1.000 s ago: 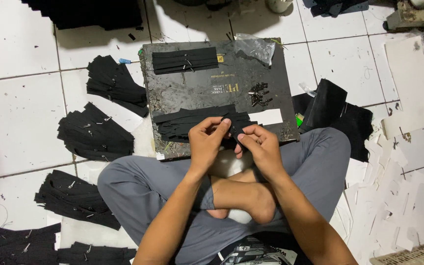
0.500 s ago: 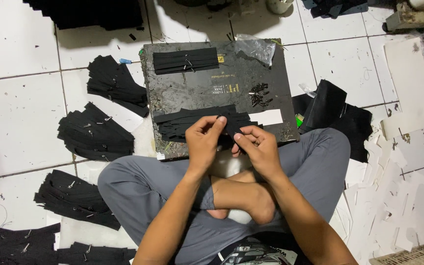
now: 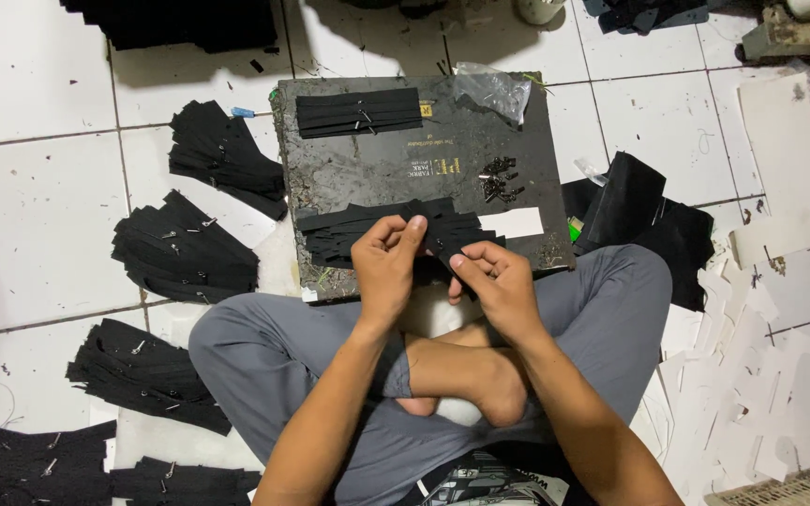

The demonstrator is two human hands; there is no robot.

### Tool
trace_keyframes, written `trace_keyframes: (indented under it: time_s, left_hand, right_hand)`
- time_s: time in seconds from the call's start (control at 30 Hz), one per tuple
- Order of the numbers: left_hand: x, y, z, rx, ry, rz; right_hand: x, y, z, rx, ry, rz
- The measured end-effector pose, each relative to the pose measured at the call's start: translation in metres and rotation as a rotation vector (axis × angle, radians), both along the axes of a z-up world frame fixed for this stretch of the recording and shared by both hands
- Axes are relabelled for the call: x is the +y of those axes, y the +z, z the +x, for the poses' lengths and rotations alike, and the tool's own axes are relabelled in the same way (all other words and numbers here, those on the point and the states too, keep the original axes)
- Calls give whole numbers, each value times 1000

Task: The person sits cross-legged on the floor and assembles small black fabric pieces, folding and pressing each piece by hand and attaching it to a metal clip, placing finished pieces on a board with a stack of completed fabric pieces.

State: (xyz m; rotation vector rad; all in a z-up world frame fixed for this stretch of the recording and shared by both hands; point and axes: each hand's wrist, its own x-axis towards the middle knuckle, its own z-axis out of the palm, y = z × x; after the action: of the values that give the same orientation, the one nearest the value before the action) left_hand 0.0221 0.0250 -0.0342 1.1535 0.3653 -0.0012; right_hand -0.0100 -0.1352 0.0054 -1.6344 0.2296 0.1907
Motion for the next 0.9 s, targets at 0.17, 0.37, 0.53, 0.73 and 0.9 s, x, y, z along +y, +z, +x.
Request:
trace_keyframes:
  time_s: [0.17,0.37,0.53,0.73,0.9]
  left_hand:
    - [0,9,-3,-2,-21,3]
    - [-2,12,-4,-30,-29,-34]
    - [-6,14,-5,-45,5,-76]
    - [-7,5,-5,-81,2,10]
    - [1,13,-4,-41,73,5]
  right_hand:
    - [7,7,1,-12,23,16]
    - [13,11,5,-54,20,-27]
    - [19,17,8,-82,24,-58]
    - [21,18,12,-114,17,-80]
    - [23,12,11,-108,19,-41]
